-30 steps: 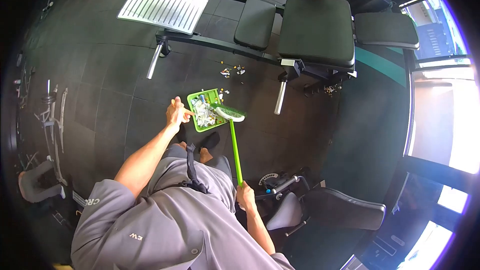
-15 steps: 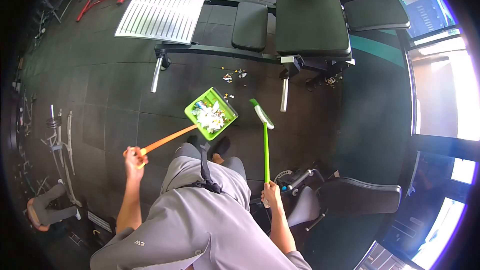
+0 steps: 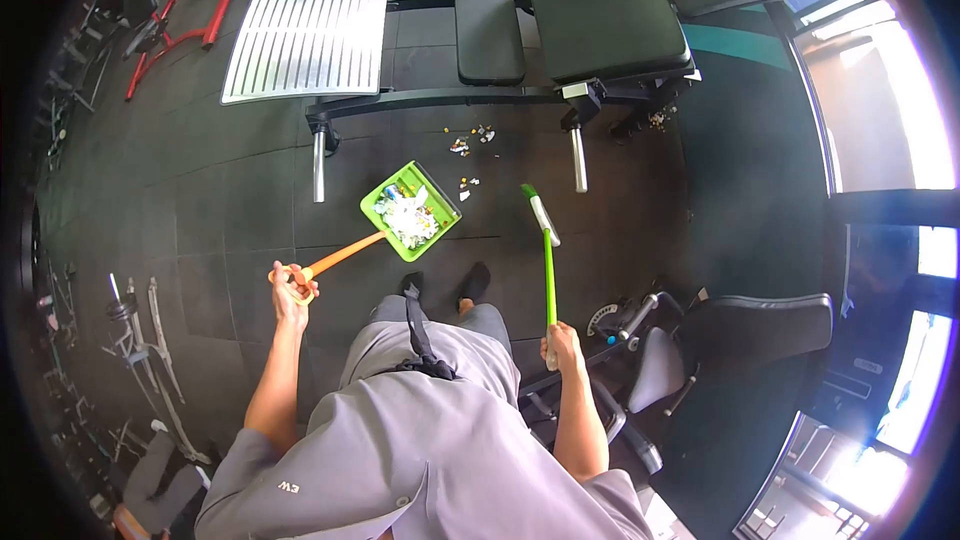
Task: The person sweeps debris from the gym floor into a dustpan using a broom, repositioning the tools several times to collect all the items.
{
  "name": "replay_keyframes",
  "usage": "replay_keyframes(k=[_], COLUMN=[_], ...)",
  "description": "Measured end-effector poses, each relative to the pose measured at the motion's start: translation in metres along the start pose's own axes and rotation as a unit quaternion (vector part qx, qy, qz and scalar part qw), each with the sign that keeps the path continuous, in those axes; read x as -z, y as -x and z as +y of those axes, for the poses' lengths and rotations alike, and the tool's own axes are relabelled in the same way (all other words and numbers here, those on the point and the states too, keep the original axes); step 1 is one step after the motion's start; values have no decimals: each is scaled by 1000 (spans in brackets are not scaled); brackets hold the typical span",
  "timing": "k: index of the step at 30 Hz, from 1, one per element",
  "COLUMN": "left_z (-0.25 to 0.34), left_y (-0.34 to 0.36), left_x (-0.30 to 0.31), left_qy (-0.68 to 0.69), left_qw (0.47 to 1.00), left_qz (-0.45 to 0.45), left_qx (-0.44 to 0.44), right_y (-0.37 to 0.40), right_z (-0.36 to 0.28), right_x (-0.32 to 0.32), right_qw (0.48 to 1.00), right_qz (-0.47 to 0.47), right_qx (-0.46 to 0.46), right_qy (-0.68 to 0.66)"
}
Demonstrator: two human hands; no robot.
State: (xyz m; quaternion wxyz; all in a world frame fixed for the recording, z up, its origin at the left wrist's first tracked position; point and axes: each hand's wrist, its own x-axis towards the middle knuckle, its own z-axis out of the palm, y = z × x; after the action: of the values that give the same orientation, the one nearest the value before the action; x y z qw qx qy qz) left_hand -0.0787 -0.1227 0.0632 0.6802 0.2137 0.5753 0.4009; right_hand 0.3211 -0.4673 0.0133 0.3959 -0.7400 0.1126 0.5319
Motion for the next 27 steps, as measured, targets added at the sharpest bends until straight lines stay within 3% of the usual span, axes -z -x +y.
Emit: replay_keyframes(k=[4, 8, 11, 12, 14, 15, 19, 24, 27], left_z=[2, 1, -1, 3, 8, 10, 2, -3, 2], left_y=[-32, -73, -96, -101, -112, -113, -136, -133, -129], left_x=[-2, -25, -43, -49, -58, -66, -58, -63, -66], left_qy=[-52, -129, -156, -160, -171, -173, -264, -266, -270], left_qw=[998, 991, 987, 987, 985, 985, 964, 963, 962], left_qz=[-31, -31, -26, -28, -20, 5, 21, 19, 19], left_qx=[3, 4, 13, 14, 13, -6, -14, -39, -29], right_y=[-35, -80, -70, -32, 12, 9, 32, -36, -78], right_z=[18, 54, 71, 48, 29, 38, 18, -5, -5], right_x=[-64, -126, -161, -169, -174, -165, -150, -142, -158], right_qw=[997, 988, 965, 968, 985, 976, 981, 965, 944], right_qz=[70, 44, 38, 10, 23, 14, 44, 64, 87], right_qx=[-12, -18, 15, 21, -5, 19, 20, 103, 86], right_qy=[29, 144, 260, 250, 169, 217, 186, 233, 305])
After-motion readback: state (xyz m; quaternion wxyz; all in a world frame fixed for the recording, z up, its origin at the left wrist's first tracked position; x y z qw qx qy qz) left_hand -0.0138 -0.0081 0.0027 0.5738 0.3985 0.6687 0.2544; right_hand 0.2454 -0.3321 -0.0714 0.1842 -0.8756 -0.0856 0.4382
